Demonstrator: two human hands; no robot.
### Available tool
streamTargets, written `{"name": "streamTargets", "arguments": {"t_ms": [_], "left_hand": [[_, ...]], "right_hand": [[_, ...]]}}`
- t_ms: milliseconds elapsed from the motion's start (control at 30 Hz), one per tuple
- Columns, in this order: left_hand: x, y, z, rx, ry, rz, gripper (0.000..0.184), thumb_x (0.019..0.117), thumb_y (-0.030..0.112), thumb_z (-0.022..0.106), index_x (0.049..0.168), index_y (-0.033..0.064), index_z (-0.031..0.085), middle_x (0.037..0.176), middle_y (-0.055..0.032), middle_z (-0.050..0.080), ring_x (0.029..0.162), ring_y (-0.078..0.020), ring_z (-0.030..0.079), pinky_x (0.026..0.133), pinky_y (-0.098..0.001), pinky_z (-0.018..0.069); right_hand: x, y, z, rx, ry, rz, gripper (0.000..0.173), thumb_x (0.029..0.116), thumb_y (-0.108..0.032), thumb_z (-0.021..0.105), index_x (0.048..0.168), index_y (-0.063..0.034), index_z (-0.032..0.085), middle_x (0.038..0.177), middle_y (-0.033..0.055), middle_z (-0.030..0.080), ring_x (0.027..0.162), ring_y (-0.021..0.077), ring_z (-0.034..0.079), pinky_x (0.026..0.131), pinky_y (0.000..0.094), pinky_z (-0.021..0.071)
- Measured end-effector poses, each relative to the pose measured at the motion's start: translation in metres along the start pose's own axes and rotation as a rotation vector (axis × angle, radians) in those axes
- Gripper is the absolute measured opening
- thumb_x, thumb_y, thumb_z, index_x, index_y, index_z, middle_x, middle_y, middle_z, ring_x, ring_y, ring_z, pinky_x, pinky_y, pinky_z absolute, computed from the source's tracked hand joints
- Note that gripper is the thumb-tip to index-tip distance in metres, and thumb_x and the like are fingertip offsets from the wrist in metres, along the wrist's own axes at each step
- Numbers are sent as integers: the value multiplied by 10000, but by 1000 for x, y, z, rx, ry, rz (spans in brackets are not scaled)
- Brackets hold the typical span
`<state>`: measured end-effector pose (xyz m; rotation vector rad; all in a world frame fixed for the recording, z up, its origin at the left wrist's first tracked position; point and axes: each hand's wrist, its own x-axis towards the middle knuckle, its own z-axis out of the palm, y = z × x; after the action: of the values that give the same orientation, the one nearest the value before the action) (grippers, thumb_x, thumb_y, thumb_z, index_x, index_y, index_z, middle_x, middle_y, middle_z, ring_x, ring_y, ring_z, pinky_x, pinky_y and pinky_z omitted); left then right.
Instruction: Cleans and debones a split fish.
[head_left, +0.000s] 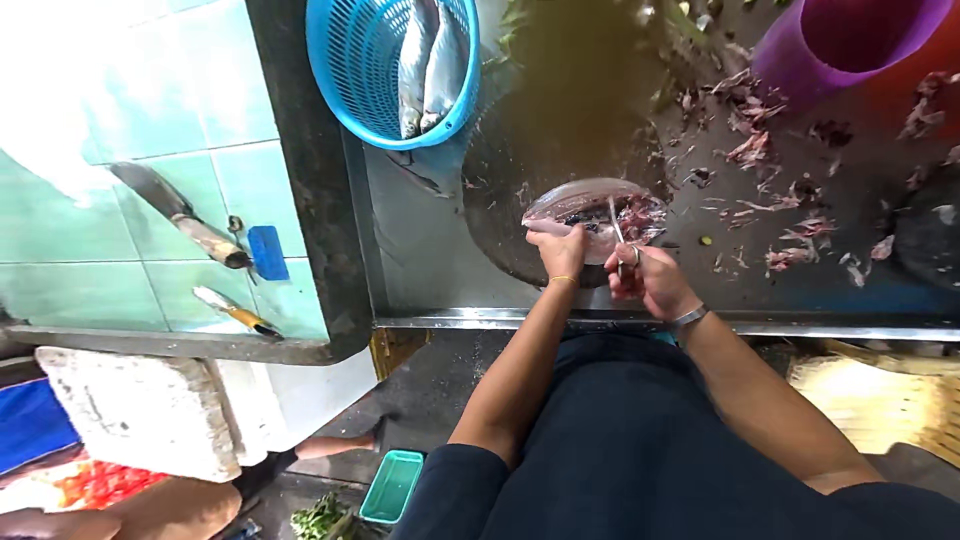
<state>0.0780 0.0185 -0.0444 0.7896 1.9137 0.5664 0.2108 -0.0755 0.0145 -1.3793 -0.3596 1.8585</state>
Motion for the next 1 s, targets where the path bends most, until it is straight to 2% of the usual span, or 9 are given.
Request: {"name": "streamTargets", "arguments": {"t_ms": [67, 200, 367, 500, 600, 667, 767, 933, 1000], "left_hand": [[4, 6, 5, 44, -29, -12, 1011, 783, 153, 869, 1519, 25, 189, 1282, -260, 612, 1149, -345, 663, 957, -514, 569], [2, 5, 8, -83, -109, 26, 813, 891, 84, 692, 1526, 0, 193, 1329, -240, 577, 1164, -297, 643, 943, -464, 576], [2, -14, -1, -166, -162, 111, 721, 852, -25, 609, 1482, -15, 258, 1324, -224, 569, 1167, -270, 633, 950, -438, 572], [10, -22, -15, -187, -133, 39, 387, 873, 51, 648, 1248, -16, 582, 1089, -186, 695, 966, -277, 710, 806, -481, 620], [13, -27, -29, -250, -165, -4, 246, 1016, 177, 614, 1155, -24, 639, 1005, -170, 720, 889, -255, 724, 786, -445, 623], [8, -33, -33, -323, -220, 24, 270, 977, 106, 687, 1188, -51, 627, 1023, -175, 724, 892, -246, 735, 809, -415, 637], [3, -37, -35, -319, -260, 54, 259, 913, 30, 736, 1134, -61, 636, 969, -163, 730, 854, -223, 738, 798, -394, 642], [12, -38, -30, -163, -226, 51, 228, 900, 101, 766, 1060, -41, 688, 925, -157, 750, 817, -243, 753, 765, -434, 651], [13, -38, -30, -184, -219, 39, 229, 912, 89, 751, 1083, -46, 682, 946, -166, 747, 834, -247, 753, 777, -436, 650]], "right_hand": [[6, -10, -14, -343, 155, -219, 229, 1058, -227, 552, 1077, -28, 661, 761, 25, 681, 627, 112, 669, 607, 323, 615], [18, -17, -66, -968, 458, -203, 364, 967, -345, 698, 1111, -11, 691, 881, 199, 692, 815, 382, 676, 765, 648, 525], [13, 0, -65, -366, 377, -96, 289, 1056, -311, 604, 1084, -25, 635, 721, 23, 670, 578, 103, 647, 560, 287, 586], [-5, 16, -44, -19, 131, 78, 494, 1084, -520, 427, 1071, -99, 686, 745, 20, 695, 606, 127, 666, 552, 299, 580], [-12, 21, -25, 212, -77, 227, 740, 993, -777, 242, 989, -174, 671, 711, -16, 651, 609, 123, 657, 581, 334, 597], [-7, 21, -11, 318, -162, 282, 793, 945, -842, 216, 922, -185, 659, 647, -30, 614, 558, 118, 634, 553, 333, 587], [14, 14, 10, 393, -229, 331, 816, 992, -770, 147, 869, -139, 650, 618, 11, 629, 523, 157, 627, 521, 347, 576], [22, 5, 29, 222, 134, 179, 472, 1082, -438, 476, 819, -82, 639, 556, -12, 562, 453, 103, 545, 461, 283, 515], [14, -3, 30, 155, 125, 114, 503, 1096, -445, 441, 844, -67, 655, 568, 1, 604, 470, 115, 594, 466, 290, 548]]}}
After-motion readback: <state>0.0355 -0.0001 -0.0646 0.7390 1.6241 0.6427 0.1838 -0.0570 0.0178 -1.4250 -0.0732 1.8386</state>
